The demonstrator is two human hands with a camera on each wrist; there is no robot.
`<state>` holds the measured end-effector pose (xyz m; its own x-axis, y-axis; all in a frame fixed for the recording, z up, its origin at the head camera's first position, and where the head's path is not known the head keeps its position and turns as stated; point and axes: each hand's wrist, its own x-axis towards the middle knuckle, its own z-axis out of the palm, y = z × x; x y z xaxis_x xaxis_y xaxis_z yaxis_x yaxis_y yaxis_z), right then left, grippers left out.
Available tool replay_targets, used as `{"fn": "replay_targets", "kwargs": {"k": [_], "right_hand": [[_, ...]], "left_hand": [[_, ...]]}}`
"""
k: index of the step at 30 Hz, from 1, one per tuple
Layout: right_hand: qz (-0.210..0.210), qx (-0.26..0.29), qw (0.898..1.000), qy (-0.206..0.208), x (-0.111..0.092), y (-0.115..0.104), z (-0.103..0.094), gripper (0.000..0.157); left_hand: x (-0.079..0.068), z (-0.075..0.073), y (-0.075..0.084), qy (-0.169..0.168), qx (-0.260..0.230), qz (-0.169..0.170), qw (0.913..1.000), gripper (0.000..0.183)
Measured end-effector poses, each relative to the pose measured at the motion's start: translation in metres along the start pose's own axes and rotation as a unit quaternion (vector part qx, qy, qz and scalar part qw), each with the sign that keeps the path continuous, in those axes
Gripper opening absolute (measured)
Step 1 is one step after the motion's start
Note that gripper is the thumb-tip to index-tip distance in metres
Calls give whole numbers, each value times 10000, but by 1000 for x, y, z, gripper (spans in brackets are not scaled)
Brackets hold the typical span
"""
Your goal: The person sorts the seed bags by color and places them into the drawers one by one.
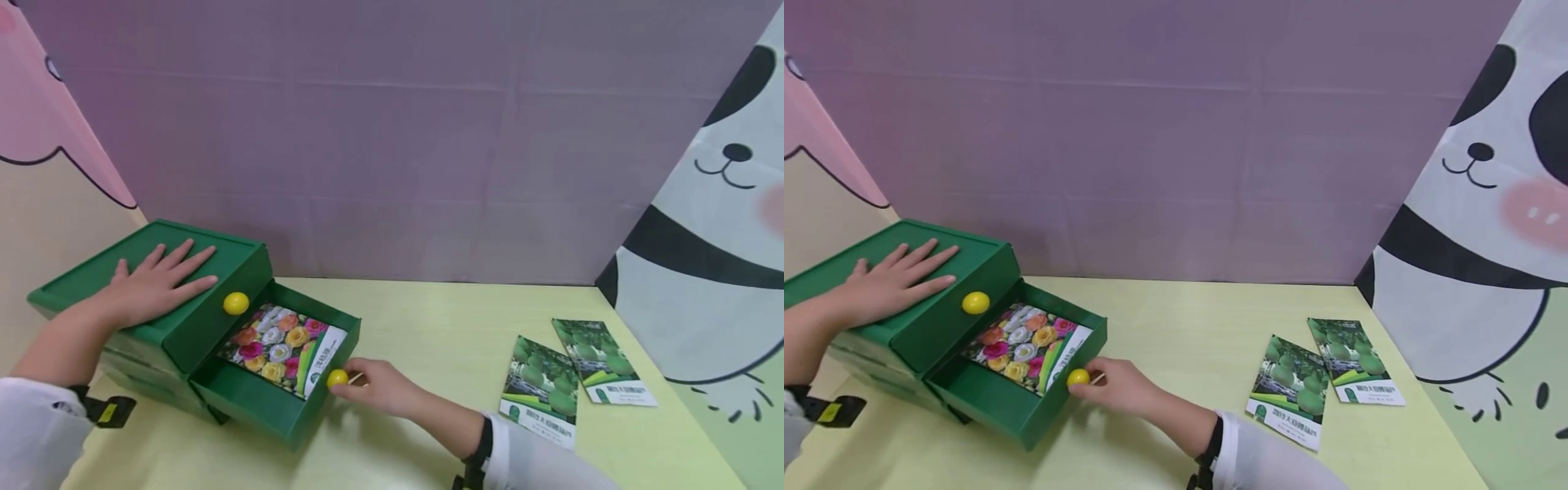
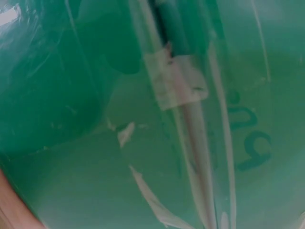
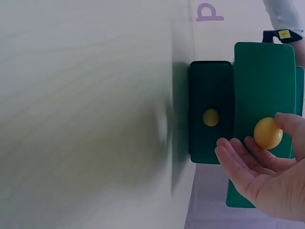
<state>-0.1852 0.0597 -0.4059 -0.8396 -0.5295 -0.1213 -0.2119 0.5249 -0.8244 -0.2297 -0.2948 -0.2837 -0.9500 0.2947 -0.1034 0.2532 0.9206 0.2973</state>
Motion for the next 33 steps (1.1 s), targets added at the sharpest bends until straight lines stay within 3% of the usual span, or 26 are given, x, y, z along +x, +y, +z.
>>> {"fn": "replay_targets", "kwargs": {"k": [5, 11, 19, 27, 33], "right_hand": [[16, -94, 9999, 84, 12, -12, 1, 28], [25, -341, 9994, 111, 42, -26, 7, 34], [-15, -676, 9977, 92, 80, -45, 28, 41], [93, -939, 9954, 179, 106, -60, 48, 45], [-4, -896, 9957, 230, 120, -69, 60, 38]], "left_hand": [[0, 3, -2, 34, -131, 61, 9999, 72], [2, 3, -3, 33, -155, 98, 9998, 72], [3, 2, -5, 54, -10, 47, 10000, 76], [1, 5, -4, 91, 121, -107, 9998, 78], [1, 4, -4, 121, 271, -167, 9994, 79]]}}
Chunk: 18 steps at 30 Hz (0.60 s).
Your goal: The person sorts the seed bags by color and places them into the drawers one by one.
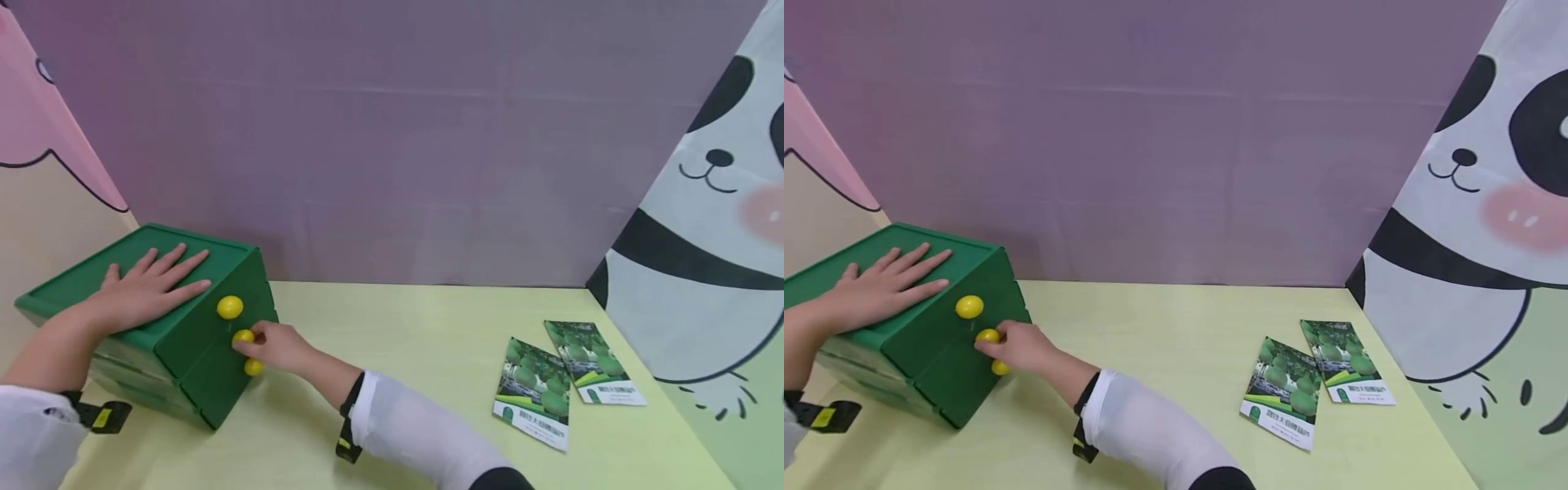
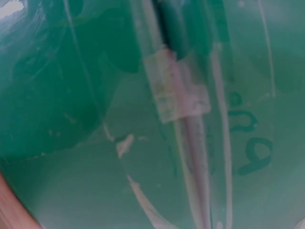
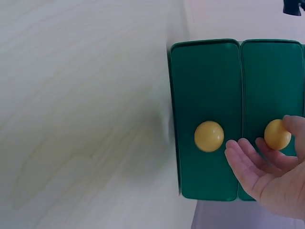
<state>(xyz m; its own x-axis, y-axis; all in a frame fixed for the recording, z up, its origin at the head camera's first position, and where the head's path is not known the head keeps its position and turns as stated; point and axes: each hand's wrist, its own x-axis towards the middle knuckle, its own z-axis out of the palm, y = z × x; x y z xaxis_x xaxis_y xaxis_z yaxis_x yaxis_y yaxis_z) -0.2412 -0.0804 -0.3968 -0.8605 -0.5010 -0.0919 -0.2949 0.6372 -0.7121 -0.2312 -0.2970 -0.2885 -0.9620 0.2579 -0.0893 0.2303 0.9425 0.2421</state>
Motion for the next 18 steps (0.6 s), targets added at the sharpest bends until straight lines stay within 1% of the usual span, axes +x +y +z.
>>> {"fn": "replay_targets", "kwargs": {"k": [2, 4, 10, 14, 18], "right_hand": [[5, -41, 10000, -7, 3, -3, 3, 34], [7, -145, 9999, -14, 4, -5, 3, 33], [18, -207, 9998, -36, 5, -5, 3, 40], [90, -168, 9998, -50, 4, -3, 3, 40], [90, -295, 9994, -161, 4, -3, -1, 45]], "left_hand": [[1, 0, -1, -9, 1, 39, 10000, 79], [1, -1, -2, -4, 8, 73, 10000, 79], [0, -1, -4, 16, -33, 192, 9998, 77], [-1, 0, -2, -16, -36, 167, 9999, 79], [-1, -1, -1, -13, -16, 139, 9999, 79]]}}
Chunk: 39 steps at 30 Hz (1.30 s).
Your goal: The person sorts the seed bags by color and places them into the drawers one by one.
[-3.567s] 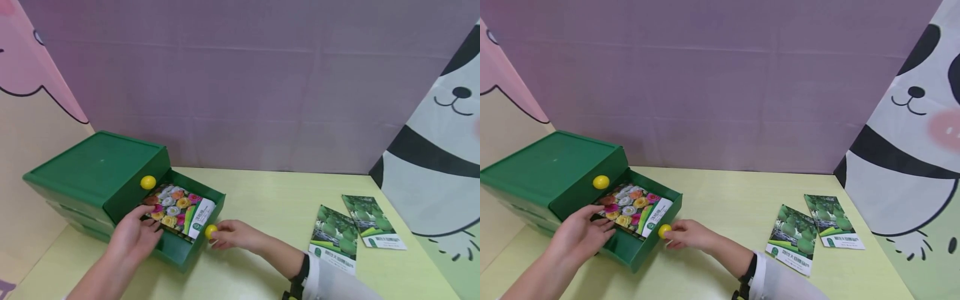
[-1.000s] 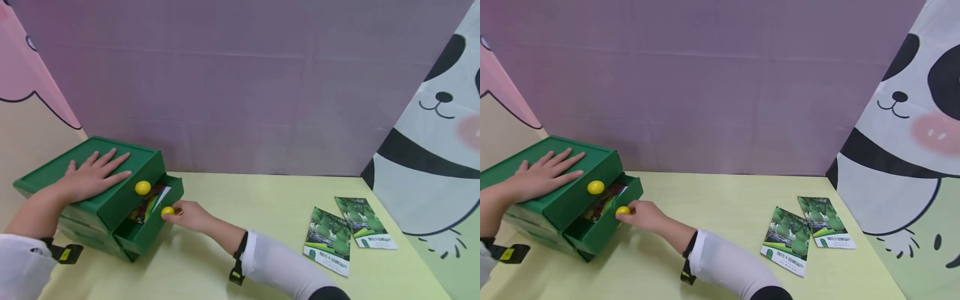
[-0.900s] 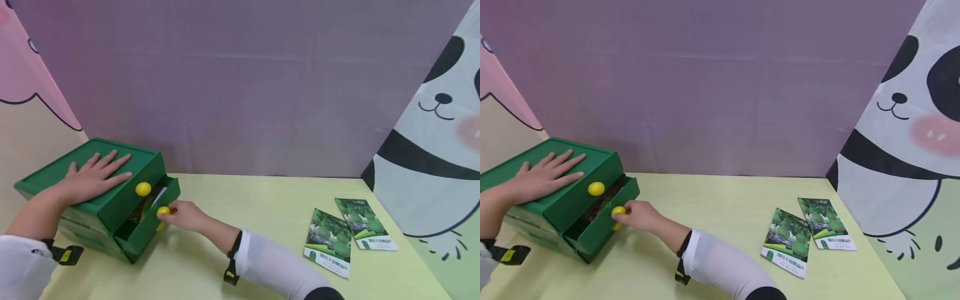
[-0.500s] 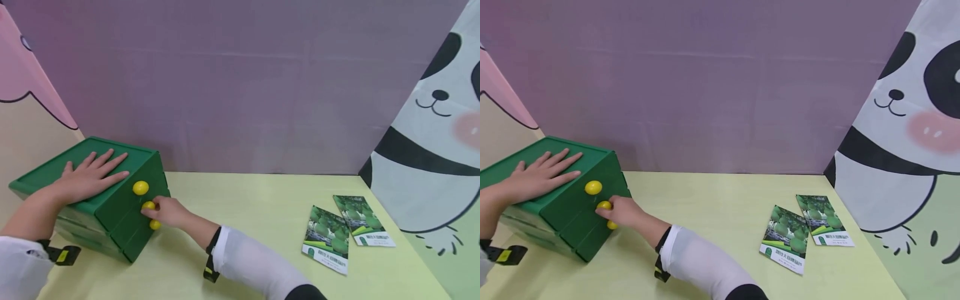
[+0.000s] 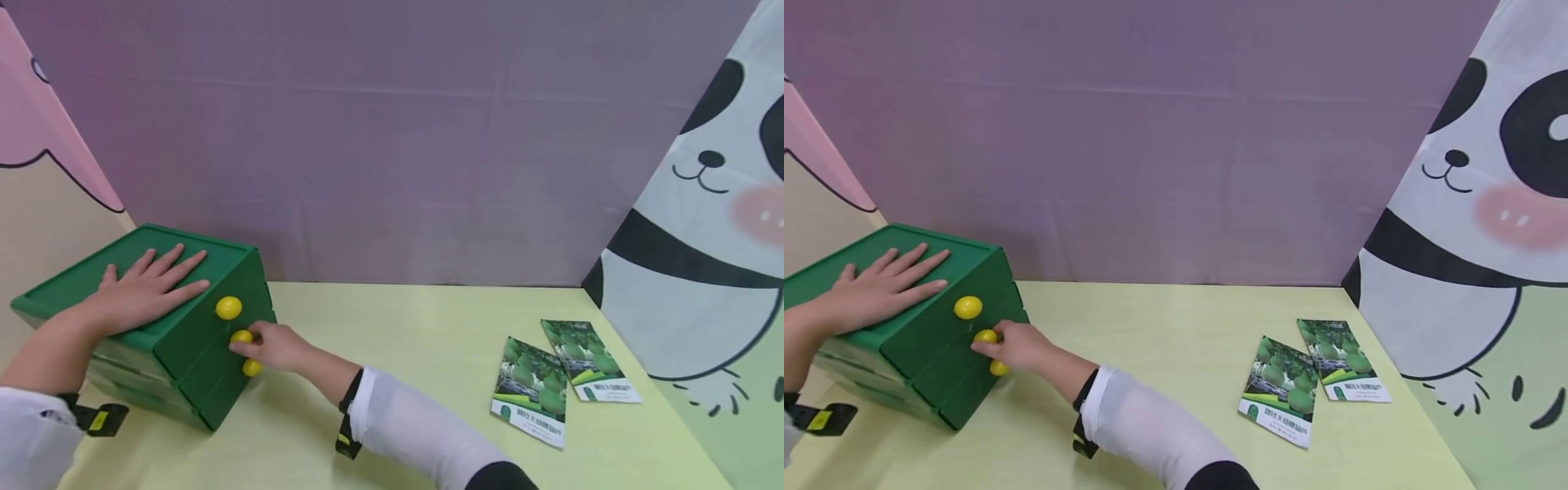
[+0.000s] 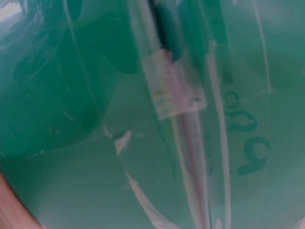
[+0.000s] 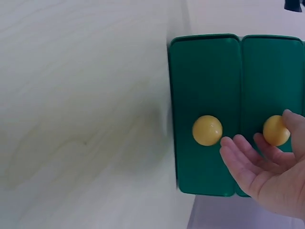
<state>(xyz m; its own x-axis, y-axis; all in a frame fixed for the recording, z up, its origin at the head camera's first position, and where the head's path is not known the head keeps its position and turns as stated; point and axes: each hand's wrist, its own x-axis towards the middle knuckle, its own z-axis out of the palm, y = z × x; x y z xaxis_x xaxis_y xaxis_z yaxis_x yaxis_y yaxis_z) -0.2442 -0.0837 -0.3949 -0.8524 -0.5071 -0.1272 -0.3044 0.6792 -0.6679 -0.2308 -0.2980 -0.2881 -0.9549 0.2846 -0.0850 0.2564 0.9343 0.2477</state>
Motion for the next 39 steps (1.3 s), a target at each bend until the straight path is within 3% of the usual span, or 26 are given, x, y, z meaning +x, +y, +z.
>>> {"fn": "replay_targets", "kwargs": {"k": [4, 15, 24, 30, 39], "right_hand": [[43, 41, 9999, -151, -1, 0, -9, 52], [-284, 1025, 9941, -195, -4, -8, -38, 54], [-306, 2013, 9788, -227, -5, -25, -40, 51], [-196, 1811, 9833, -17, -4, -31, -37, 49], [-397, 1358, 9896, 240, -5, -31, -39, 45]], "left_hand": [[0, 0, 1, 2, 31, -16, 10000, 80], [1, 0, -1, 0, 33, -45, 10000, 80], [2, 1, -1, 22, 98, -62, 9999, 80], [0, 1, -1, 27, 86, -64, 9999, 80], [1, -1, 1, 10, 88, -73, 9999, 80]]}}
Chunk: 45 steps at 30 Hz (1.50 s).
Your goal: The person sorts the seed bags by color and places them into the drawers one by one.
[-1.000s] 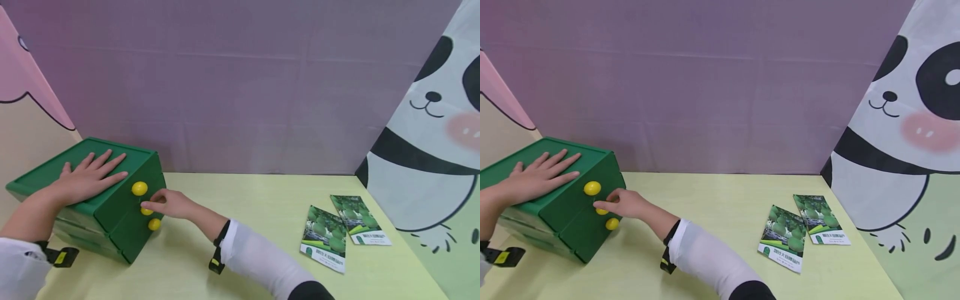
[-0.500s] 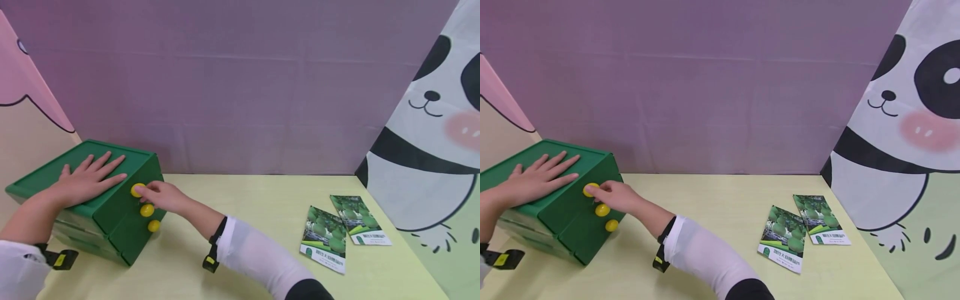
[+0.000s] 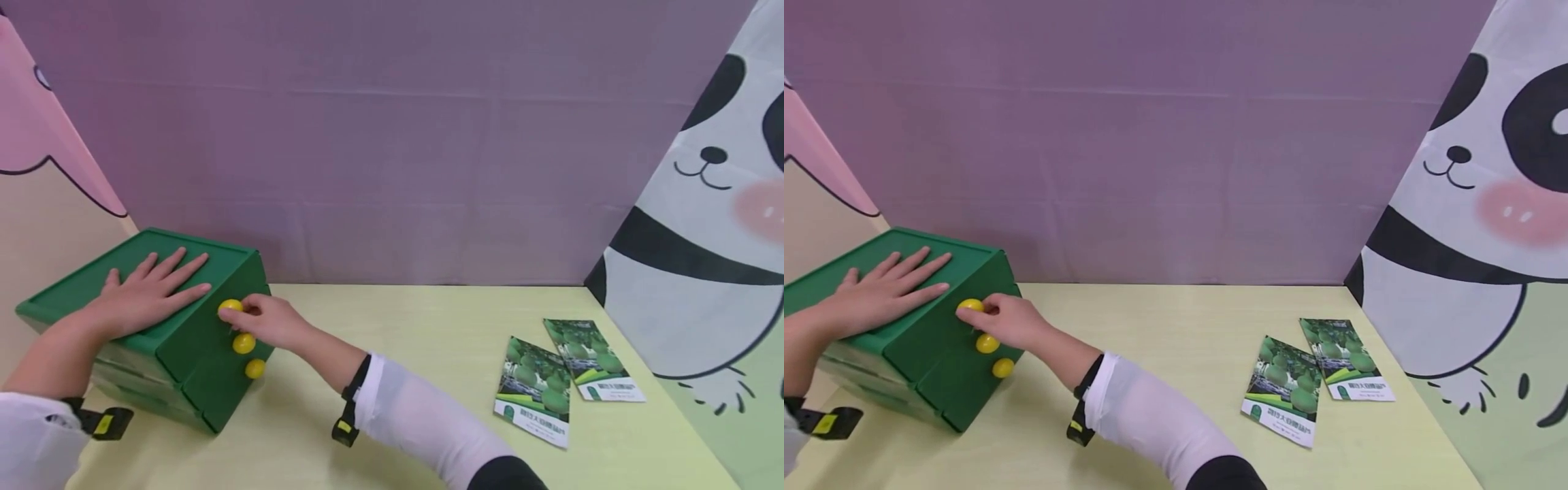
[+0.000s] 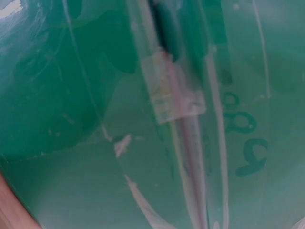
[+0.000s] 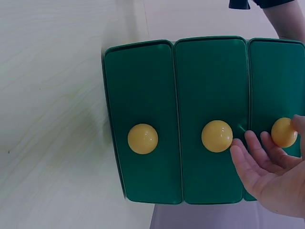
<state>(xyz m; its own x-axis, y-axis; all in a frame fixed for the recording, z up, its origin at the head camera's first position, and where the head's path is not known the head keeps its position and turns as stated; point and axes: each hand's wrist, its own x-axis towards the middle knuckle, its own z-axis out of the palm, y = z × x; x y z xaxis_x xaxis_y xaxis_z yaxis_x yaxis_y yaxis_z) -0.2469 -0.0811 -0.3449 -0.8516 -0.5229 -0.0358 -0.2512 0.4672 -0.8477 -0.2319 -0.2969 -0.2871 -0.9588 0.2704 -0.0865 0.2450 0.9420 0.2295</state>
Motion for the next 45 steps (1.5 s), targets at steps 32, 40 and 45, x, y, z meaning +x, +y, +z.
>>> {"fn": "replay_targets", "kwargs": {"k": [32, 40, 45], "right_hand": [[-177, 606, 9979, 155, -62, 42, -49, 33], [-116, 348, 9992, 161, -81, 48, -64, 28], [-122, 193, 9996, 145, -92, 47, -70, 27]], "left_hand": [[6, 0, 6, -152, -427, 158, 9988, 76], [4, 1, 3, -150, -477, 196, 9986, 75], [1, 0, -1, -124, -439, 158, 9988, 74]]}}
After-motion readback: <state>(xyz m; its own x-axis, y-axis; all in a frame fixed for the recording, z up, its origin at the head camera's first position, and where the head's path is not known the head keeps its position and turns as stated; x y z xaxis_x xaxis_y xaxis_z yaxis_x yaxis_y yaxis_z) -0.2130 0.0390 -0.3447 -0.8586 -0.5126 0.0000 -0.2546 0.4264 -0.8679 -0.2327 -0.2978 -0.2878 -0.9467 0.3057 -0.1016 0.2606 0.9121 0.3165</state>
